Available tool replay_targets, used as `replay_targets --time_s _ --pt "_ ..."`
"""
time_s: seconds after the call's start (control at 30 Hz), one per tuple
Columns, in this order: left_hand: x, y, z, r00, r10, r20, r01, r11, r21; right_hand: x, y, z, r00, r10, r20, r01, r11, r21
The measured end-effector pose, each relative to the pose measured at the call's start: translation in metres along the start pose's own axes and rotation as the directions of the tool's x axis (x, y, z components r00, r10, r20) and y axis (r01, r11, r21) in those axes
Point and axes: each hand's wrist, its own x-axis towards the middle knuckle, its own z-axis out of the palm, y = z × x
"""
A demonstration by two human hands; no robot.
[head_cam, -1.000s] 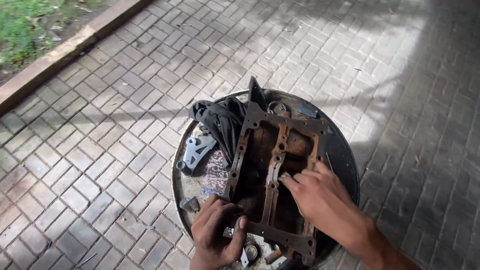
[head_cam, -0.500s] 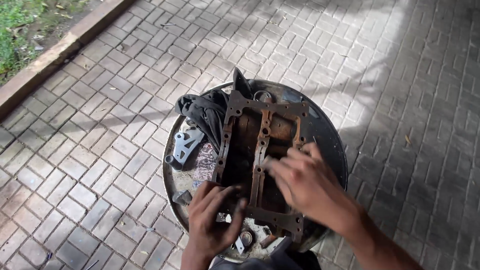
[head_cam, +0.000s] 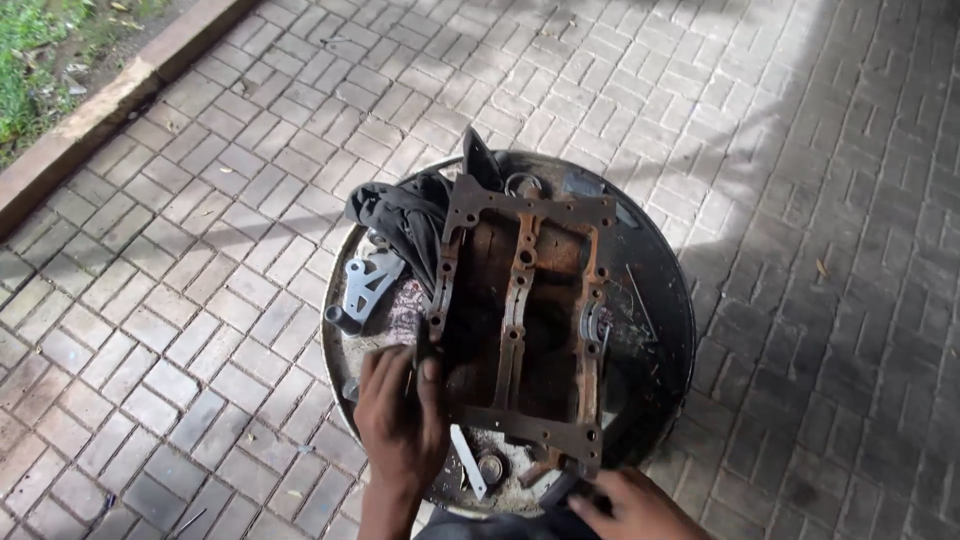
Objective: The person scrapes and scrubs a rusty metal engine part resting on a barrel. They use a metal scraper to remove surface rust and then a sanding block to smooth the surface. The part remains on the barrel throughout the clip.
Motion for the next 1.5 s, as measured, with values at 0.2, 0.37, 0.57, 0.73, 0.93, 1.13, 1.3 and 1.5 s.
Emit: replay_targets --time_s 0.2,0.37,0.57,0.73,0.93,1.13,1.3,1.5 --pt "0.001 0.002 0.001 0.996 -0.061 -0.063 0.065 0.997 0.051 0.015 -0.011 0.033 0.921 0.031 -0.388 -0.137 0.959 -0.249" --pt "0.001 0.001 0.002 0.994 -0.063 -0.09 0.07 0.995 0.073 -0.065 -0.031 0.027 0.403 0.414 -0.816 0.093 0.869 0.486" --pt "0.004 0.003 0.004 0.99 -0.069 -0.119 0.075 0.996 0.05 -0.133 -0.064 -0.046 0.577 0.405 -0.71 0.129 0.813 0.568" --pt "0.008 0.004 0.005 0.99 -0.079 -0.113 0.085 0.995 0.046 -0.106 -0.081 -0.096 0.637 -0.148 -0.757 -0.057 0.97 -0.237" --pt "0.009 0.005 0.006 0.985 -0.121 -0.126 0.122 0.993 -0.001 -0.033 -0.117 -0.104 0.487 -0.813 -0.321 0.244 0.479 -0.843" --pt "0.002 0.009 0.004 0.982 -0.148 -0.121 0.139 0.987 -0.078 -0.024 -0.132 -0.129 0.633 -0.716 -0.295 0.217 0.529 -0.82" --pt "0.007 0.007 0.008 0.981 -0.168 -0.101 0.161 0.984 -0.076 -0.026 -0.141 -0.129 0.588 -0.755 -0.288 0.208 0.486 -0.849" --pt "0.015 0.01 0.0 0.993 -0.091 -0.075 0.084 0.993 -0.088 -0.051 -0.11 -0.152 0.671 -0.633 -0.386 0.136 0.617 -0.775"
